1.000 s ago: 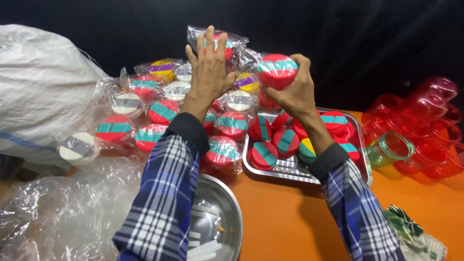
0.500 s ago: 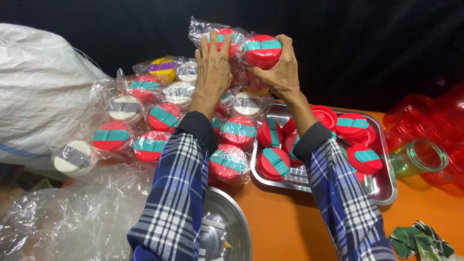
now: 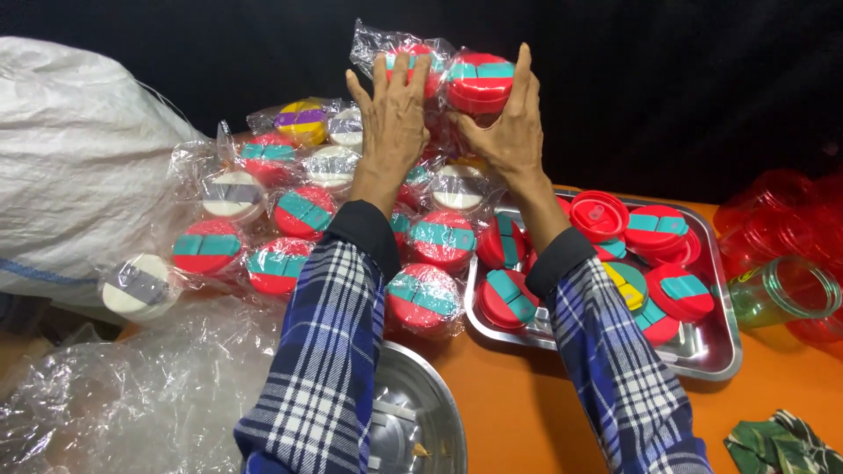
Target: Assembling plastic containers by attaching lids and packaging them into individual plastic bags.
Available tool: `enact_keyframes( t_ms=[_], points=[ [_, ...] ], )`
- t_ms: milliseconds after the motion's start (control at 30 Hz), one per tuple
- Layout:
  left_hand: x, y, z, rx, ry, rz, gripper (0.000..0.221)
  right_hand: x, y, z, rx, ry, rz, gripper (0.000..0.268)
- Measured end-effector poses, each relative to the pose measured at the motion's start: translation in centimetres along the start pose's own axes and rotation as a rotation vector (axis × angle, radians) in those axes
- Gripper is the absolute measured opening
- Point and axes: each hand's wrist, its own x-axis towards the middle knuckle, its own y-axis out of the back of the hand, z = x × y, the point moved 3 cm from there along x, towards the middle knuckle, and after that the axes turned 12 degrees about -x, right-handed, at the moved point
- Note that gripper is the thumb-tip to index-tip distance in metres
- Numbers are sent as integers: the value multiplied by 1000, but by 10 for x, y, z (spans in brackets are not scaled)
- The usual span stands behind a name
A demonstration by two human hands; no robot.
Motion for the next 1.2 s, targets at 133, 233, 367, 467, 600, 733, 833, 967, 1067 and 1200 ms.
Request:
enact_keyframes(
  t_ms=[133,233,367,467,600,733,833,967,1067,1200],
  points=[
    [-1,-2,1,76,1,13,98,-10,-10,0,-311,6,85,126],
    [0,-3,3,49,-5,10,89,-9,-6,0,-393,-5,124,126],
    [-5,20,18,160,3,25,103,-7,7,-7,-447,-9,100,132],
    [-9,28,26,197,-19,10,118,-8,14,-8,-429,-23,32,139],
    [-10,26,31,190,-108,-8,124,-6,18,-11,-397,-31,-14,147],
    [-10,20,31,167,-108,-42,120,-7,19,-8,-318,-32,-37,146],
    [-11,20,29,135,-113,-47,117,-8,25,-10,-260,-23,-72,149],
    [-12,19,29,169,-108,-60,128,-10,30,-8,-221,3,-70,152],
    [-12,21,34,163,-105,-71,127,-13,34,-6,-221,7,-74,153],
    [-22,31,40,195,-110,-43,124,-19,41,-6,-271,19,-55,156]
  ],
)
